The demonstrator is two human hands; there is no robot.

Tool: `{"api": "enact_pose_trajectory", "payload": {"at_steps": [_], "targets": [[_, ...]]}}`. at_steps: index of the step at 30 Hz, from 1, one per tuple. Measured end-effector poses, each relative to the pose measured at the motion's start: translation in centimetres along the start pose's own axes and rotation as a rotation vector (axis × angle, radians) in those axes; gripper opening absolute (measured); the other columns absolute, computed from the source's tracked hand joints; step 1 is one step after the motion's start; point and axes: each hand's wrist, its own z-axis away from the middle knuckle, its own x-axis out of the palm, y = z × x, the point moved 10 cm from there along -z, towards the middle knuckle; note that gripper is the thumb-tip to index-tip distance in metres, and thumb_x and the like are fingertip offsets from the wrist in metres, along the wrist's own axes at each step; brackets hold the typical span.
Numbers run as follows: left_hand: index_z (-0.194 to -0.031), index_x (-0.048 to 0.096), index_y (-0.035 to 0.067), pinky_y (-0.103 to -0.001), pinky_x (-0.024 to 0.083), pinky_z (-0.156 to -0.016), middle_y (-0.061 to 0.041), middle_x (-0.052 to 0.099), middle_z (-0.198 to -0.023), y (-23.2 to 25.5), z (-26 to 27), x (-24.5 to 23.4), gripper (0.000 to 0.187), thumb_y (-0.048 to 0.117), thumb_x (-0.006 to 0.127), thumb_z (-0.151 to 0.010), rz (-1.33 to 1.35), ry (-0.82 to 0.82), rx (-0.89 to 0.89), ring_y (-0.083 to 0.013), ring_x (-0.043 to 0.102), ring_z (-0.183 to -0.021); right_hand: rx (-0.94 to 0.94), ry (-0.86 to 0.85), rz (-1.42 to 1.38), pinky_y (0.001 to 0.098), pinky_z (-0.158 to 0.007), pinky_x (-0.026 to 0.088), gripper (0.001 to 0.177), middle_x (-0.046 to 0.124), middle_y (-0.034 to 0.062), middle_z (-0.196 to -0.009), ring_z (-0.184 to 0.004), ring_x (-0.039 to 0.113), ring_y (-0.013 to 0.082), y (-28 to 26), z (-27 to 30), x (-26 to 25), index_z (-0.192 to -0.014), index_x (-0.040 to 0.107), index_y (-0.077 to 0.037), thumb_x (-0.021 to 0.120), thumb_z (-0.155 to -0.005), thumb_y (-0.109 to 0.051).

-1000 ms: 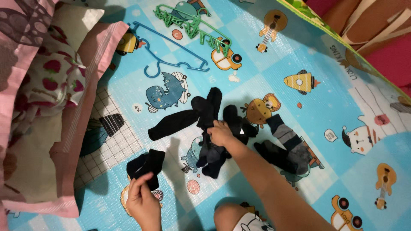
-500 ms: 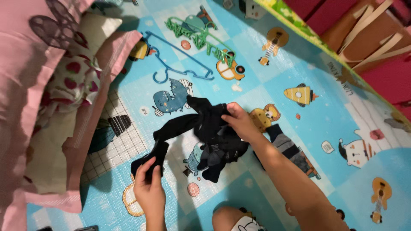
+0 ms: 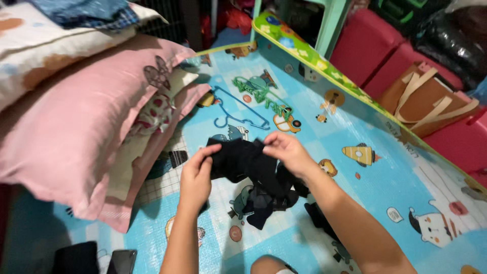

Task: The person sits on a play mat and folds a pile of socks one by one. They pick up each sock, turn it inside out or smooth it, fold it into a small bundle, and place it on the mat. The socks are mostly black, with some striped or patterned ones.

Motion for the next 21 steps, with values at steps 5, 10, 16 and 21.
{"api": "enact_pose_trajectory", "payload": {"at_steps": [5,10,16,21], "targets": [[-0.126,0.072,0.003,-0.027,0.052,-0.081,-0.006,0.073,-0.103,1.7,1.2,0.3,0.036,0.002,0.048,-0.099,0.242,-0.036,-0.145,-0.0107,0.064,-0.09,0.123,-0.008,-0.579,0.0368,-0.092,0.055,0.019,0.069,0.0097,-0.111,-0.102,0.068,0.0206,-6.7,0.8,2.0,-0.119,0.056,-0.005,0.06,-0.101,-0.007],[-0.135,0.063,0.0,-0.031,0.052,-0.081,-0.009,0.073,-0.11,3.1,2.2,2.1,0.043,0.002,0.045,-0.096,0.691,-0.165,-0.259,-0.0167,0.066,-0.09,0.1,-0.063,-0.671,0.0377,-0.097,0.056,0.022,0.068,0.0125,-0.117,-0.108,0.069,0.0228,-11.4,1.9,4.1,-0.125,0.055,-0.002,0.054,-0.105,-0.011],[-0.146,0.052,-0.001,-0.04,0.052,-0.095,-0.014,0.065,-0.127,6.1,3.0,2.5,0.049,0.005,0.052,-0.098,0.973,-0.257,-0.176,-0.0223,0.064,-0.109,0.085,-0.044,-0.656,0.0417,-0.098,0.056,0.029,0.067,0.0138,-0.121,-0.11,0.069,0.0255,-14.5,3.2,3.8,-0.131,0.054,-0.003,0.049,-0.105,-0.015],[-0.148,0.047,-0.001,-0.044,0.051,-0.105,-0.016,0.064,-0.131,7.3,2.9,2.6,0.055,0.004,0.054,-0.094,1.058,-0.227,-0.153,-0.0265,0.065,-0.119,0.078,-0.042,-0.689,0.0428,-0.098,0.055,0.028,0.068,0.0141,-0.122,-0.111,0.069,0.0274,-15.7,3.8,3.3,-0.131,0.056,-0.002,0.051,-0.107,-0.015]]}}
